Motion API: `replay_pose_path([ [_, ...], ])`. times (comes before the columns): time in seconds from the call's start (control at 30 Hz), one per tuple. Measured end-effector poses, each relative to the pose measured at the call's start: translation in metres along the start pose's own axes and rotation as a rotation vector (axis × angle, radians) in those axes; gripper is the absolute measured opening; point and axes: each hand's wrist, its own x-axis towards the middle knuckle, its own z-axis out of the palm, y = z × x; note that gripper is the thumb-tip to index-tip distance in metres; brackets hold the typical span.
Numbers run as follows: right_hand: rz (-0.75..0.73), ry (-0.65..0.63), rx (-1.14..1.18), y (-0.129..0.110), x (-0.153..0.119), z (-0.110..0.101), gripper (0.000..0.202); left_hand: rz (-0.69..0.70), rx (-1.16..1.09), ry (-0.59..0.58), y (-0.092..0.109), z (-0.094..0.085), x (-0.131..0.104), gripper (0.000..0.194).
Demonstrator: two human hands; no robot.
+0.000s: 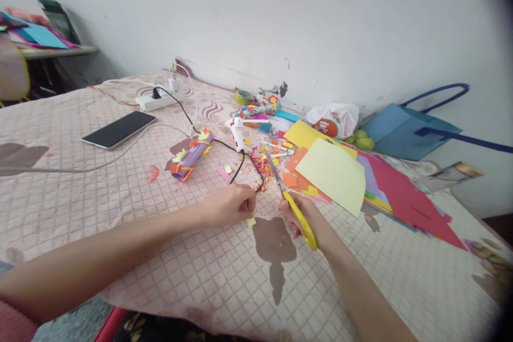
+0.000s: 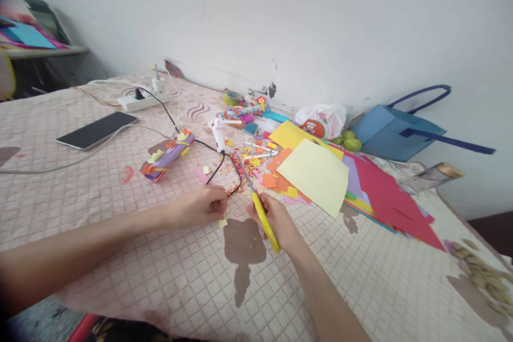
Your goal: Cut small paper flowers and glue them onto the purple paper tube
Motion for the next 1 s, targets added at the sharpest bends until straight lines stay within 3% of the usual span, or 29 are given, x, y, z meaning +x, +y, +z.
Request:
replay_pose_path([
  [0.17,-0.01,0.066,0.2,-0.005,-0.001,0.006,0.04,-0.066,-0.303,0.11,0.0,-0.004,0.006,0.018],
  [0.33,-0.051,0.067,0.357,-0.009,-0.002,0.018,0.038,-0.113,-0.491,0.071,0.001,-0.002,0.008,0.019],
  [0.53,0.02,0.112,0.351,-0.017,-0.004,0.033,0.035,-0.129,-0.502,0.173,0.002,0.006,0.008,0.017],
  [0.77,0.003,0.177,0.318,-0.01,-0.002,0.034,0.031,-0.139,-0.598,0.096,0.006,0.008,0.006,0.02],
  [1.0,-0.017,0.205,0.308,-0.013,-0.001,0.034,0.033,-0.171,-0.644,0.101,0.006,0.01,0.007,0.027],
])
